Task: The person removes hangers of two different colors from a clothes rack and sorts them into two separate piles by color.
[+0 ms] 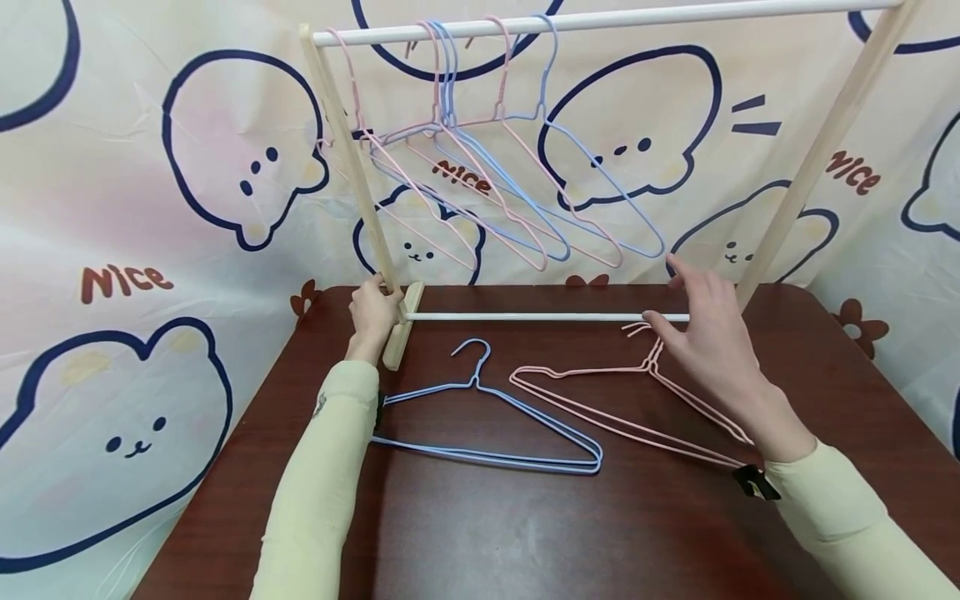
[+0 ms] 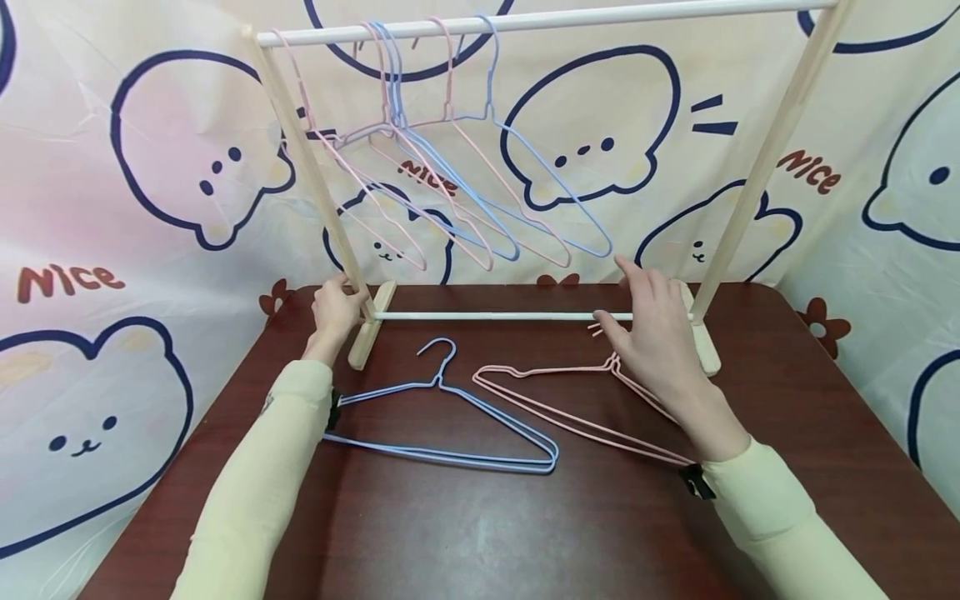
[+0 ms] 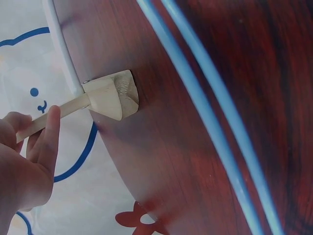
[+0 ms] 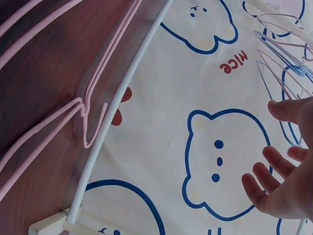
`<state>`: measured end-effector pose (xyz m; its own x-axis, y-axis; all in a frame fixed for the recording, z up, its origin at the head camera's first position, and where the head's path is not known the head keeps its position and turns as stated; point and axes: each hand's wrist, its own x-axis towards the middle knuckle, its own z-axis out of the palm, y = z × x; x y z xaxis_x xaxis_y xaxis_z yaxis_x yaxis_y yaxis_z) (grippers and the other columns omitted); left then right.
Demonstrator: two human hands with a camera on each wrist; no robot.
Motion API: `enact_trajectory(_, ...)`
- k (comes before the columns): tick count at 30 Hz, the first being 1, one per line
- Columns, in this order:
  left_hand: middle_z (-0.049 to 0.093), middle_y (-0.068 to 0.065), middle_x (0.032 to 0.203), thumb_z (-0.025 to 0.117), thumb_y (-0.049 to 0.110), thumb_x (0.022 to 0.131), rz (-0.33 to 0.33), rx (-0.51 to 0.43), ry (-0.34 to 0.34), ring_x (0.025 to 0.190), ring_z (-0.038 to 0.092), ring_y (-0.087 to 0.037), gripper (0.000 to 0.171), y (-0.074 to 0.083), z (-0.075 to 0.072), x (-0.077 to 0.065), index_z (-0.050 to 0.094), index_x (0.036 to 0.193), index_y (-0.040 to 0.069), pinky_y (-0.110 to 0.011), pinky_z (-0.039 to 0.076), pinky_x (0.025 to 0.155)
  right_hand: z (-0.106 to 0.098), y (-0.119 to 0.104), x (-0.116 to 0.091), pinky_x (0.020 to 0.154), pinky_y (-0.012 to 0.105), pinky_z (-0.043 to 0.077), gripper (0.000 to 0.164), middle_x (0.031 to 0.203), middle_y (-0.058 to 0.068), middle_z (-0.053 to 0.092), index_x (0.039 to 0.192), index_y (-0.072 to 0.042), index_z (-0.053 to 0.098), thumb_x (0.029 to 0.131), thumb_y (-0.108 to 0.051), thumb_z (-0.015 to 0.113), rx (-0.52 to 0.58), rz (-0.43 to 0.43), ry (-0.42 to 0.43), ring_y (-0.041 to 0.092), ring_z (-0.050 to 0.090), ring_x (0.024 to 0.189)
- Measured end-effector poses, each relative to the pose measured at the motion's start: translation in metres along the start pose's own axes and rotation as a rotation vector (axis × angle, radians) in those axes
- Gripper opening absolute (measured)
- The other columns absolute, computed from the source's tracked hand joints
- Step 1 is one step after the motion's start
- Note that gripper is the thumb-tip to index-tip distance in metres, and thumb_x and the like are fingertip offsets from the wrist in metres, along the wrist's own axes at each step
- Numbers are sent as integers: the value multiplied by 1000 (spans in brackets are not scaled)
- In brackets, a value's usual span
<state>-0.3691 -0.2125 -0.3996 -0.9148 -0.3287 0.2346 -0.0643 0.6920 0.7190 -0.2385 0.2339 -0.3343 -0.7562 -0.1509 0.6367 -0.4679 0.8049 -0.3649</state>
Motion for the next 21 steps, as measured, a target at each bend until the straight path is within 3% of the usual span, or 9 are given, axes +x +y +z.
enact_trajectory(13, 72, -16, 114, 60, 18, 96, 0, 7, 2, 103, 69, -38, 25, -1, 2, -1, 66, 119, 8, -51, 46, 101, 11, -6, 27, 82, 52, 39, 85, 115, 23, 56, 154, -10, 30, 84, -10, 77, -41, 46, 88, 39, 49, 102)
enact_trajectory(21, 73, -16, 114, 61, 19, 96, 1, 9, 7, 103, 69, -38, 22, -3, 1, 1, 66, 114, 8, -51, 45, 102, 19, -4, 55, 75, 48, 40, 87, 107, 22, 61, 155, -14, 30, 83, -15, 79, -89, -53, 162, 38, 52, 89)
